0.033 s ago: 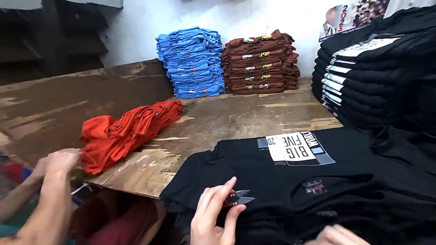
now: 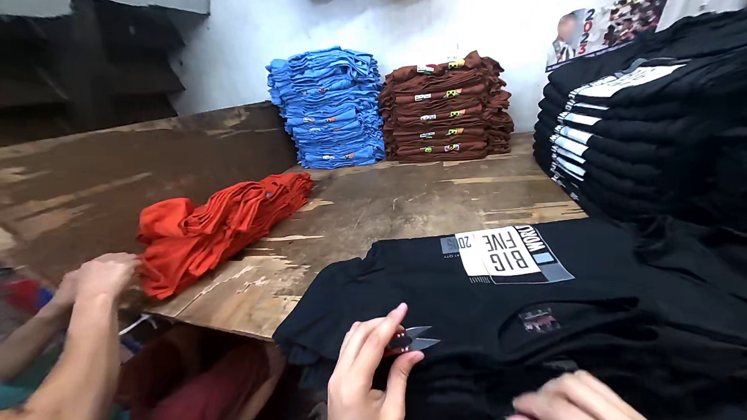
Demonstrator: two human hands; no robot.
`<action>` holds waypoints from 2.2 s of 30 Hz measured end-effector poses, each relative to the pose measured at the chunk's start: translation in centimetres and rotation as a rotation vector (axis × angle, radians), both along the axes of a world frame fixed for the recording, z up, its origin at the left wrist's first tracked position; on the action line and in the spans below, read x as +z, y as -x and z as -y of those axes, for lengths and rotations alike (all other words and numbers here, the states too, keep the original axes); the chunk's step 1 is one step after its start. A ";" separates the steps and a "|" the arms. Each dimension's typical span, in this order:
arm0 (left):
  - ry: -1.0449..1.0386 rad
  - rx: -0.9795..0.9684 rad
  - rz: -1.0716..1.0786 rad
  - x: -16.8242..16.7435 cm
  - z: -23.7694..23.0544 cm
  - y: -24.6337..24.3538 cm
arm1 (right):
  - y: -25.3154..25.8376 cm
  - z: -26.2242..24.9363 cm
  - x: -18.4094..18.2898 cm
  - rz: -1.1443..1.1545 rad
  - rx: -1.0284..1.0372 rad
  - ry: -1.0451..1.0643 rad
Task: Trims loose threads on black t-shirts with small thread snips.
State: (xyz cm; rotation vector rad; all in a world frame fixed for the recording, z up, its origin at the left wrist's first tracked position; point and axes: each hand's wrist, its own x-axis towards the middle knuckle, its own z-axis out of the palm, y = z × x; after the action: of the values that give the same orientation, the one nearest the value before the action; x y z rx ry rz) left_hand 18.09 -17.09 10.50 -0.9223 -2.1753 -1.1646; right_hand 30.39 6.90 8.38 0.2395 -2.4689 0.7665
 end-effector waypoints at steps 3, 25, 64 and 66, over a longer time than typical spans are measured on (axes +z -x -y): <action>-0.060 0.014 -0.199 -5.1 -0.5 1.4 | 2.7 0.8 0.0 -0.279 -0.109 -0.064; -0.051 -0.017 -0.241 -4.8 -2.2 1.4 | 4.0 0.9 -2.1 -0.459 -0.123 0.026; 0.108 -0.100 -0.272 -2.4 -2.4 1.3 | 1.9 0.3 -2.2 -0.316 0.142 0.563; 0.085 -0.077 -0.136 -1.2 -2.2 1.0 | 1.9 0.2 -1.2 -0.197 -0.099 0.375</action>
State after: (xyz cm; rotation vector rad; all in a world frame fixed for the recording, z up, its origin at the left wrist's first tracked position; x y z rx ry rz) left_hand 17.09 -14.90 9.32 -1.0985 -2.1097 -1.0189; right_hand 28.45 6.71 7.14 0.0495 -2.0896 1.0867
